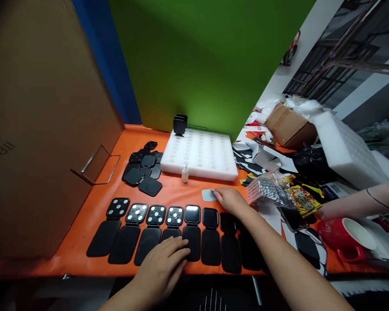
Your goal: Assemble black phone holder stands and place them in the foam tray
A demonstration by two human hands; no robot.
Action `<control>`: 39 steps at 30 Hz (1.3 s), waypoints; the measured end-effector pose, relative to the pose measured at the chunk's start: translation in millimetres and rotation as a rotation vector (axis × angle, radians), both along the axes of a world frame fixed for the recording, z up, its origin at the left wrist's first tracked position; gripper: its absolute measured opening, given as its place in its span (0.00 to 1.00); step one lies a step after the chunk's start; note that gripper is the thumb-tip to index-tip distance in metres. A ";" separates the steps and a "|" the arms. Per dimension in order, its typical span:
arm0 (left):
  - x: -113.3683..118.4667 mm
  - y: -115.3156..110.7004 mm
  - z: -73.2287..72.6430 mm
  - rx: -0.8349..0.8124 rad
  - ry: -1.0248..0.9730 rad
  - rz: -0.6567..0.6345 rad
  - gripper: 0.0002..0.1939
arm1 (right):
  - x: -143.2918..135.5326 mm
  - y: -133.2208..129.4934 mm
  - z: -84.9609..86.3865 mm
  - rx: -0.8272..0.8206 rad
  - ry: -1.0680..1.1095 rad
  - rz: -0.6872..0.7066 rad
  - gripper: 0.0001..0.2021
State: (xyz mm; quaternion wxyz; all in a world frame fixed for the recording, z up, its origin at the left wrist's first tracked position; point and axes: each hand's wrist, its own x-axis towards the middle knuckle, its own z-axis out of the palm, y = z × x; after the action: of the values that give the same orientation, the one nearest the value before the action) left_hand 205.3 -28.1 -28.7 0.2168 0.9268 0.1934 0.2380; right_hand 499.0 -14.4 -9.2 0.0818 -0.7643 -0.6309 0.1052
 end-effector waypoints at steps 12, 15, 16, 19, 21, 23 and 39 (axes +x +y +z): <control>-9.7 10.2 -14.7 0.084 0.092 0.119 0.14 | -91.8 14.9 7.1 -0.007 0.502 0.095 0.13; -10.9 9.4 -16.4 0.084 0.101 0.114 0.14 | -106.7 23.2 -3.0 -0.059 0.518 0.144 0.13; -11.2 9.2 -16.8 0.081 0.108 0.114 0.14 | -108.9 24.9 -6.2 -0.065 0.508 0.153 0.14; -11.7 8.7 -17.9 0.069 0.129 0.113 0.14 | -110.7 27.9 -13.0 -0.075 0.459 0.184 0.15; -11.9 8.8 -19.0 0.064 0.134 0.112 0.14 | -110.3 29.2 -14.7 -0.076 0.428 0.205 0.15; -12.0 9.1 -20.1 0.056 0.138 0.109 0.14 | -110.0 30.3 -14.8 -0.077 0.409 0.222 0.14; -11.3 10.6 -17.6 0.062 0.131 0.107 0.14 | -114.6 25.1 -15.2 0.018 0.198 0.254 0.12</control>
State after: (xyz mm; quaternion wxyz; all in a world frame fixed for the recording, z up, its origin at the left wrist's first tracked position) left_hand 194.0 -17.4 -46.3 0.1619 0.9350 0.2489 0.1938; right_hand 384.3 10.7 -24.5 0.1366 -0.6635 -0.7123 0.1839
